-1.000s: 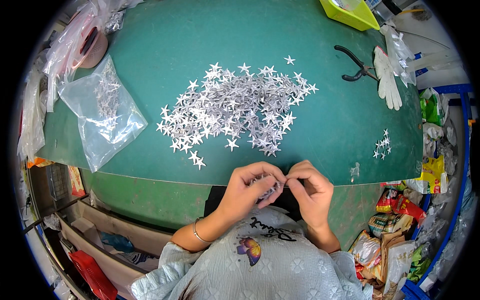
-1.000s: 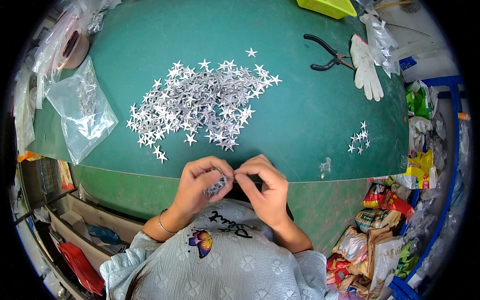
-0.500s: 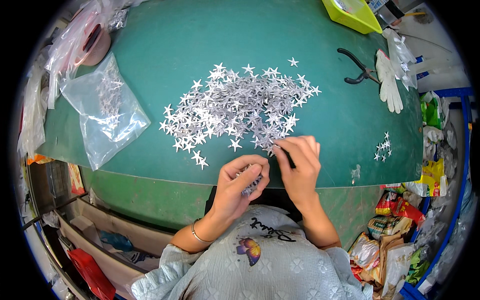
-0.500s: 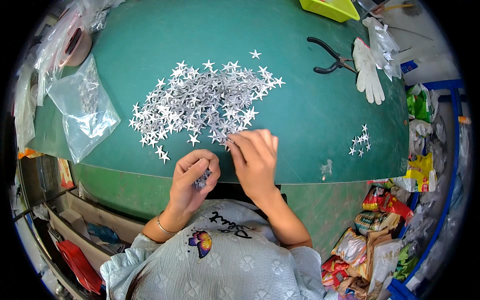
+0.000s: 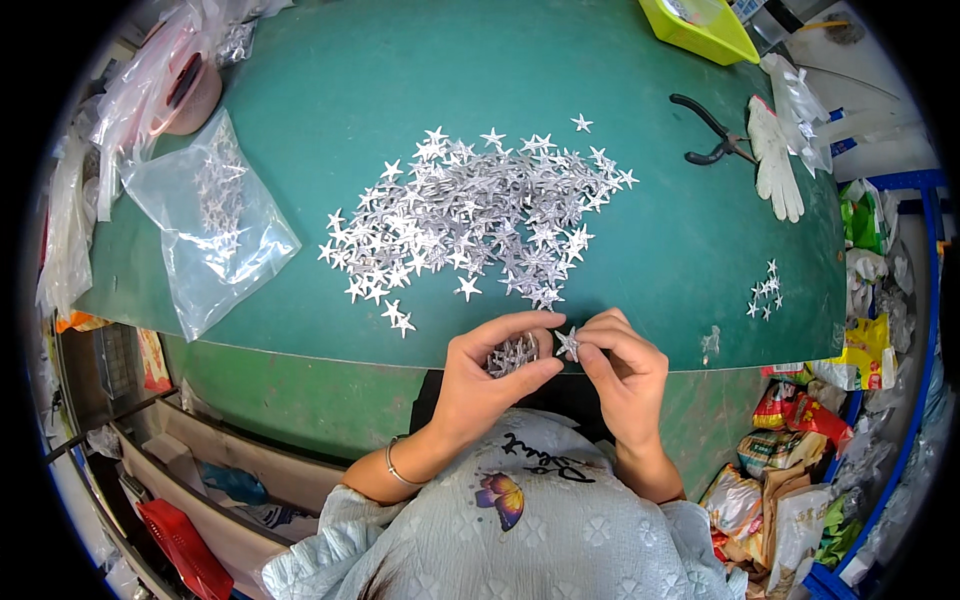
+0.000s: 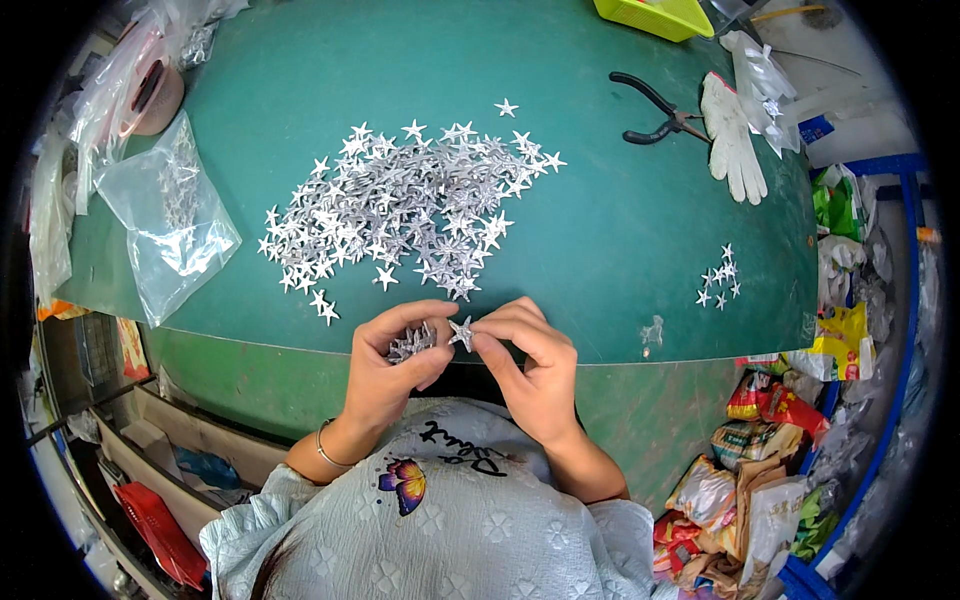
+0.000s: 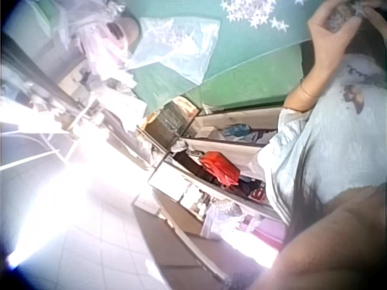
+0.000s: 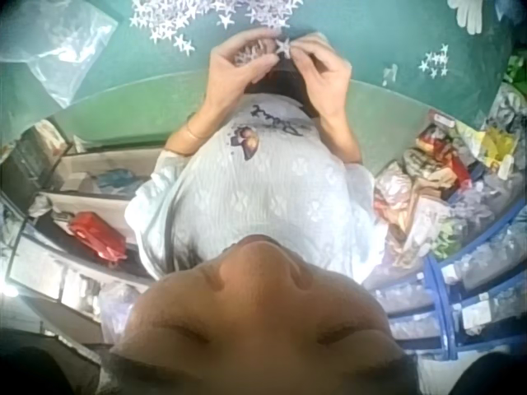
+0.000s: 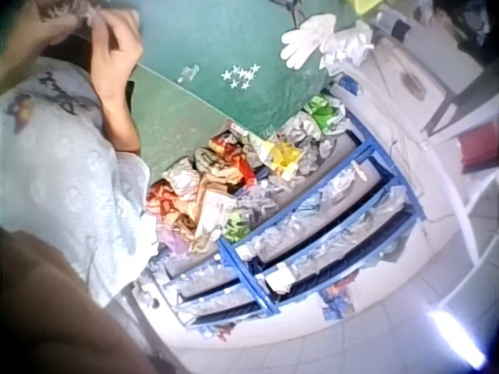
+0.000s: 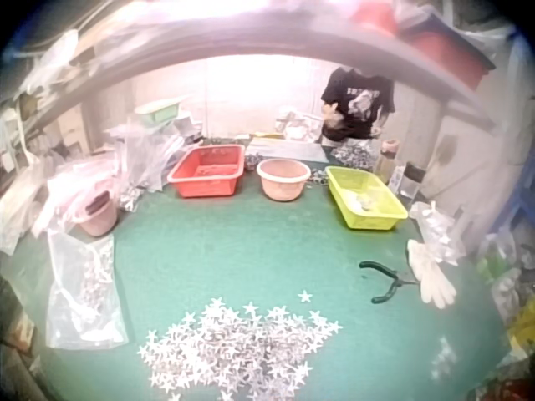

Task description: The person repeatedly picks up small white star-shaped pieces from a green table and joins them together by hand, forming small clusters. The person continues this repetitive assembly process throughout the clip.

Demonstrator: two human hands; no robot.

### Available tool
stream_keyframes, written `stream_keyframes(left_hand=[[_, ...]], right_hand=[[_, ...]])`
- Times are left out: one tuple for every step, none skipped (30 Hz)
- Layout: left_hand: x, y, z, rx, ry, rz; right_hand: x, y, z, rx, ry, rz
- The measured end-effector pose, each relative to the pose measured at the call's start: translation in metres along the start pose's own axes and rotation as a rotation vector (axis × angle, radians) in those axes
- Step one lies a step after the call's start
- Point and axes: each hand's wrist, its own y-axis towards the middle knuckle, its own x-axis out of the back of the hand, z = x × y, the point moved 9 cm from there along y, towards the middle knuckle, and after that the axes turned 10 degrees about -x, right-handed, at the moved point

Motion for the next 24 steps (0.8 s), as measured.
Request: stream_keyframes(left_hand=[[-0.001,0.000,-0.002,0.002,0.036,0.016],[0.000,0.000,-0.003,0.005,0.072,0.032],[-0.001,0.000,-0.003,0.007,0.107,0.048],[-0.001,0.000,-0.004,-0.008,0.125,0.059],[-0.001,0.000,-0.004,-0.023,0.143,0.069],[-0.002,0.000,-0.005,-0.038,0.161,0.078],[-0.002,0.000,-0.005,-0.041,0.158,0.075],[-0.003,0.000,-0.005,-0.045,0.156,0.070],[-0.004,0.000,-0.005,-0.049,0.153,0.066],[-0.004,0.000,-0.003,-0.032,0.152,0.054],[-0.003,-0.001,-0.001,-0.015,0.149,0.044],[-0.003,-0.001,0.001,0.002,0.146,0.033],[-0.003,-0.001,0.001,-0.004,0.148,0.038],[-0.003,-0.001,0.000,-0.011,0.154,0.043],[-0.003,-0.001,0.000,-0.019,0.160,0.046],[-0.001,-0.003,0.005,0.035,0.117,0.028],[0.005,-0.006,0.009,0.082,0.087,0.002],[0.010,-0.009,0.012,0.128,0.055,-0.025],[0.011,-0.010,0.014,0.135,-0.072,-0.046],[0.012,-0.008,0.017,0.138,-0.192,-0.069],[0.014,-0.008,0.017,0.132,-0.307,-0.098],[0.019,-0.009,0.017,0.137,-0.409,-0.131],[0.030,-0.010,0.011,0.109,-0.419,-0.168],[0.039,-0.010,0.005,0.080,-0.434,-0.196]], right_hand=[[0.001,-0.001,0.003,0.018,-0.020,-0.005],[0.001,-0.001,0.004,0.021,-0.024,-0.003],[0.000,-0.002,0.007,0.024,-0.027,-0.001],[0.000,-0.002,0.008,0.027,-0.031,0.001],[0.001,-0.003,0.008,0.035,-0.039,-0.008],[0.002,-0.003,0.009,0.042,-0.047,-0.017],[0.003,-0.004,0.010,0.050,-0.055,-0.025],[0.003,-0.004,0.012,0.079,-0.097,-0.041],[0.002,-0.004,0.015,0.109,-0.140,-0.057],[0.002,-0.004,0.018,0.138,-0.183,-0.073],[0.002,-0.004,0.019,0.156,-0.200,-0.077],[0.002,-0.004,0.021,0.175,-0.218,-0.081],[0.001,-0.004,0.022,0.194,-0.236,-0.085],[0.001,-0.003,0.023,0.199,-0.249,-0.093],[0.001,-0.004,0.025,0.205,-0.263,-0.100],[0.001,-0.004,0.027,0.211,-0.276,-0.106],[-0.001,-0.003,0.028,0.223,-0.279,-0.110],[-0.002,-0.003,0.029,0.236,-0.281,-0.113],[-0.002,-0.004,0.031,0.249,-0.284,-0.114],[-0.002,-0.003,0.029,0.228,-0.260,-0.128],[-0.002,-0.001,0.025,0.166,-0.210,-0.132],[-0.004,-0.001,0.020,0.122,-0.205,-0.129],[-0.004,0.000,0.015,0.076,-0.201,-0.127],[-0.005,0.000,0.014,0.081,-0.211,-0.108]])
